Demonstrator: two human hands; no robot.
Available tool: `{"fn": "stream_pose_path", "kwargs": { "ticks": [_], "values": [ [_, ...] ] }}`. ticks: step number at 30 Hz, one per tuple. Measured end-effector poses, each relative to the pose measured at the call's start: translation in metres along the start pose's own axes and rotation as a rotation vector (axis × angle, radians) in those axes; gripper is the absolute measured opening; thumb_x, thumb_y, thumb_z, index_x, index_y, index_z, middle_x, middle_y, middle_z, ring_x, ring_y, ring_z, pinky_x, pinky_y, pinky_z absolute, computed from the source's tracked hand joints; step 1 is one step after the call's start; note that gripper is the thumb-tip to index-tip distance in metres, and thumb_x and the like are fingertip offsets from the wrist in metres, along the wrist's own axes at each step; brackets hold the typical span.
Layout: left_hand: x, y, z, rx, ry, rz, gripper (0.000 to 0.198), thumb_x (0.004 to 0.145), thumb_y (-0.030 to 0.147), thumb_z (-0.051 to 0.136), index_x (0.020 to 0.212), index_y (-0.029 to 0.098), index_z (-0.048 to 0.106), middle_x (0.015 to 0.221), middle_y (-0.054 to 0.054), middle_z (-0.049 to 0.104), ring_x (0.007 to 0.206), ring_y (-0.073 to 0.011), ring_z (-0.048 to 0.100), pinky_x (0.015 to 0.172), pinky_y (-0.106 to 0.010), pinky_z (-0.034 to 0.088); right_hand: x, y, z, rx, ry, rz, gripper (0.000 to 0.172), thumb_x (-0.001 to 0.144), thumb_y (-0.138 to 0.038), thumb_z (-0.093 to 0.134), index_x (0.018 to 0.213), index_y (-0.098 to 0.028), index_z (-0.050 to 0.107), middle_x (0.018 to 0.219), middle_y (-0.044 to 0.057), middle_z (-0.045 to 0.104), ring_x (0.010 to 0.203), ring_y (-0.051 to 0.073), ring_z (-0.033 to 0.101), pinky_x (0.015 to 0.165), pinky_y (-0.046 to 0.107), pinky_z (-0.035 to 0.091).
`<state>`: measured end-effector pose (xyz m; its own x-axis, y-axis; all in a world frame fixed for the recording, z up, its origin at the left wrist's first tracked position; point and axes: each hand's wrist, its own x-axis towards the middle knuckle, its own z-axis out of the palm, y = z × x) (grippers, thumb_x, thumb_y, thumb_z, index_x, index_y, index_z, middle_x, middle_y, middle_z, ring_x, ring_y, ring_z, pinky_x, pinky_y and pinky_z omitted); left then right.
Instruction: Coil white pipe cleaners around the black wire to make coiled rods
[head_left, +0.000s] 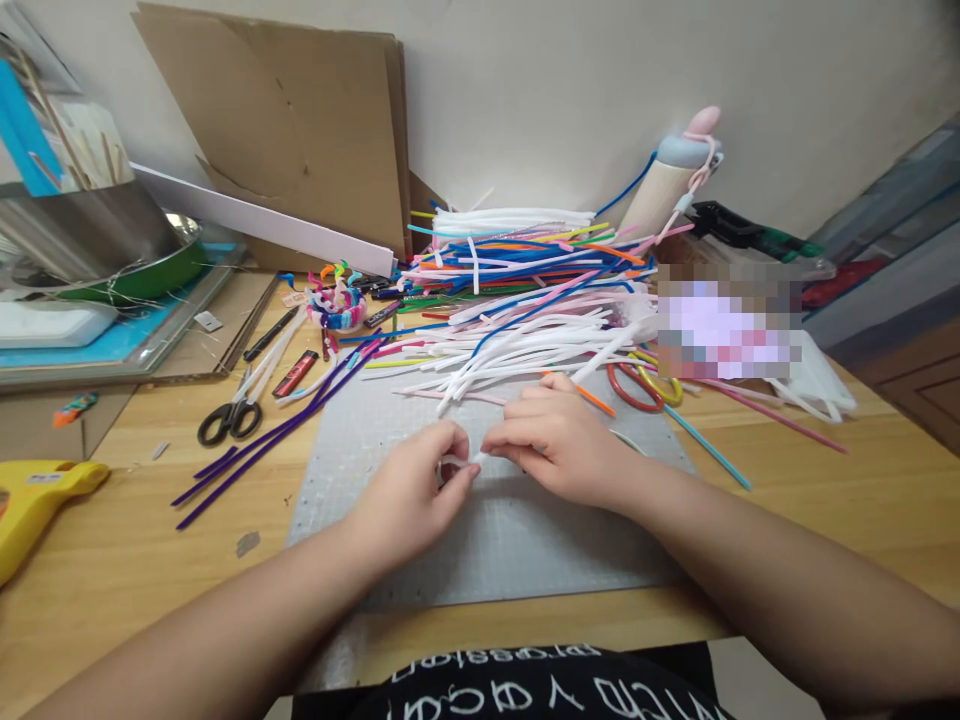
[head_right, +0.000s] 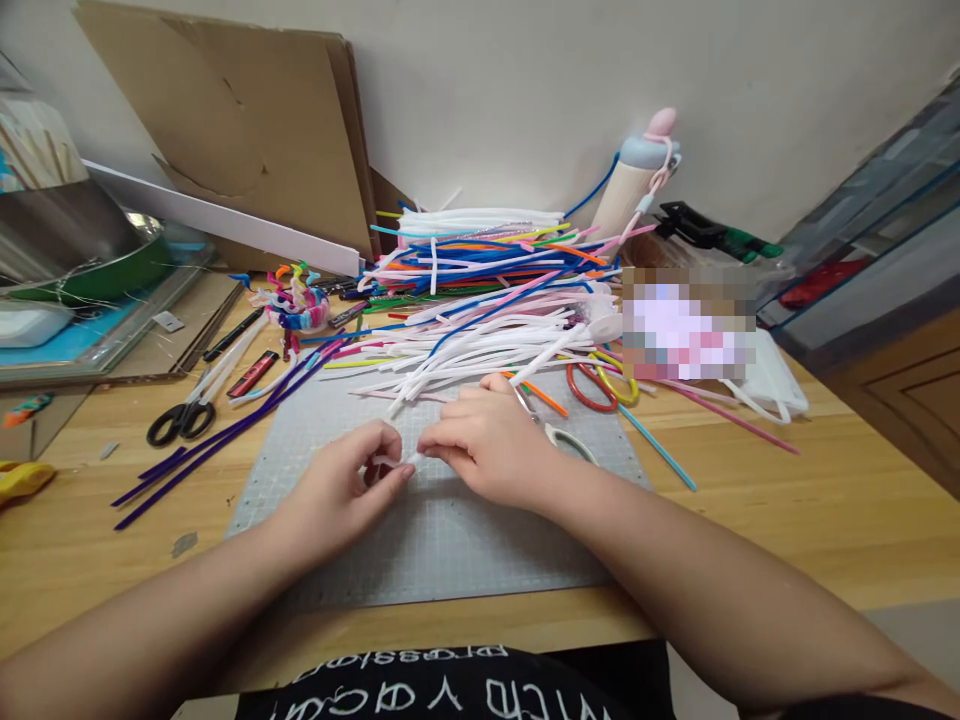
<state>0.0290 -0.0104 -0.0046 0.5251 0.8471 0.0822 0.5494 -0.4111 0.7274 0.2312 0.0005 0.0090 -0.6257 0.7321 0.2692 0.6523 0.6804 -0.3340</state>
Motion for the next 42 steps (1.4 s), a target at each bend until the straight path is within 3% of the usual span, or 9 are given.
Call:
{"fn": "stream_pose_path", "kwargs": {
  "ticks": [4,10,14,17,21,23,25,29,42],
  "values": [
    [0.001,0.005,-0.007,-0.112,-0.131,-0.123,0.017,0.083,0.028,0.049,0.074,0.018,0.059,0.067,0.0,0.059,0.063,-0.0136,0.05,0.061,-0.028,0.037,0.0,-0.001,-0.003,-0.034,0.03,-0.086,0.02,0.088,-0.019,0.049,0.083,-0.025,0.068,0.067,-0.001,0.061,0.071,0.015,0.046,0.075,0.035,0.019],
    [0.005,-0.008,-0.012,-0.99,-0.494,-0.454,0.016,0.073,0.029,0.065,0.069,0.014,0.063,0.063,-0.002,0.064,0.055,-0.0107,0.056,0.059,-0.025,0.041,-0.001,0.0,-0.006,0.004,0.068,-0.209,0.021,0.088,-0.017,0.047,0.084,-0.027,0.066,0.073,-0.002,0.063,0.077,0.015,0.051,0.082,0.038,0.022],
    [0.006,-0.007,-0.016,-1.194,-0.37,-0.487,0.015,0.07,0.026,0.069,0.067,0.012,0.066,0.062,-0.002,0.064,0.052,-0.0097,0.057,0.057,-0.023,0.041,-0.007,-0.003,-0.003,0.003,0.444,-0.116,0.016,0.084,-0.022,0.055,0.096,-0.028,0.063,0.108,0.003,0.06,0.105,0.022,0.051,0.093,0.042,0.025],
    [0.007,0.001,-0.02,-1.245,-0.183,-0.431,0.014,0.069,0.026,0.071,0.07,0.012,0.067,0.064,-0.002,0.065,0.056,-0.0093,0.057,0.058,-0.022,0.041,-0.008,-0.013,0.001,0.198,0.681,0.126,0.009,0.083,-0.022,0.054,0.091,-0.023,0.06,0.099,0.006,0.058,0.097,0.023,0.053,0.086,0.041,0.035],
    [0.007,0.013,-0.016,-1.242,0.05,-0.375,0.014,0.07,0.028,0.072,0.074,0.015,0.068,0.064,0.0,0.062,0.057,-0.0077,0.052,0.057,-0.02,0.038,-0.002,-0.042,0.009,0.947,0.141,0.424,0.021,0.088,-0.034,0.047,0.077,-0.018,0.055,0.075,0.003,0.058,0.074,0.016,0.055,0.072,0.034,0.042],
    [0.005,0.017,-0.008,-1.231,0.115,-0.394,0.016,0.07,0.029,0.072,0.076,0.015,0.068,0.058,0.002,0.058,0.053,-0.0074,0.048,0.055,-0.021,0.038,-0.001,-0.057,0.017,1.384,-0.021,0.571,0.024,0.086,-0.041,0.049,0.083,-0.018,0.052,0.07,0.001,0.056,0.062,0.012,0.052,0.06,0.028,0.043],
    [0.003,0.019,0.0,-1.237,0.178,-0.428,0.017,0.069,0.029,0.072,0.074,0.014,0.067,0.056,0.003,0.055,0.052,-0.0069,0.048,0.056,-0.021,0.039,-0.003,-0.068,0.025,1.609,0.002,0.731,0.026,0.082,-0.043,0.055,0.084,-0.018,0.049,0.06,-0.006,0.047,0.046,0.005,0.039,0.043,0.018,0.03],
    [0.001,0.014,0.014,-1.226,0.233,-0.466,0.019,0.064,0.028,0.076,0.067,0.012,0.066,0.063,0.001,0.059,0.058,-0.0072,0.052,0.062,-0.022,0.041,-0.009,-0.071,0.04,1.616,0.127,0.895,0.029,0.078,-0.045,0.061,0.082,-0.021,0.045,0.052,-0.011,0.034,0.038,0.002,0.02,0.036,0.015,0.009],
    [0.002,0.0,0.012,-1.142,0.188,-0.332,0.017,0.071,0.028,0.069,0.062,0.014,0.063,0.054,0.001,0.059,0.057,-0.0102,0.052,0.065,-0.025,0.04,-0.009,-0.052,0.039,1.943,-0.151,0.741,0.023,0.083,-0.038,0.058,0.081,-0.022,0.041,0.046,-0.012,0.024,0.038,0.003,0.007,0.035,0.014,0.006]
  ]
}}
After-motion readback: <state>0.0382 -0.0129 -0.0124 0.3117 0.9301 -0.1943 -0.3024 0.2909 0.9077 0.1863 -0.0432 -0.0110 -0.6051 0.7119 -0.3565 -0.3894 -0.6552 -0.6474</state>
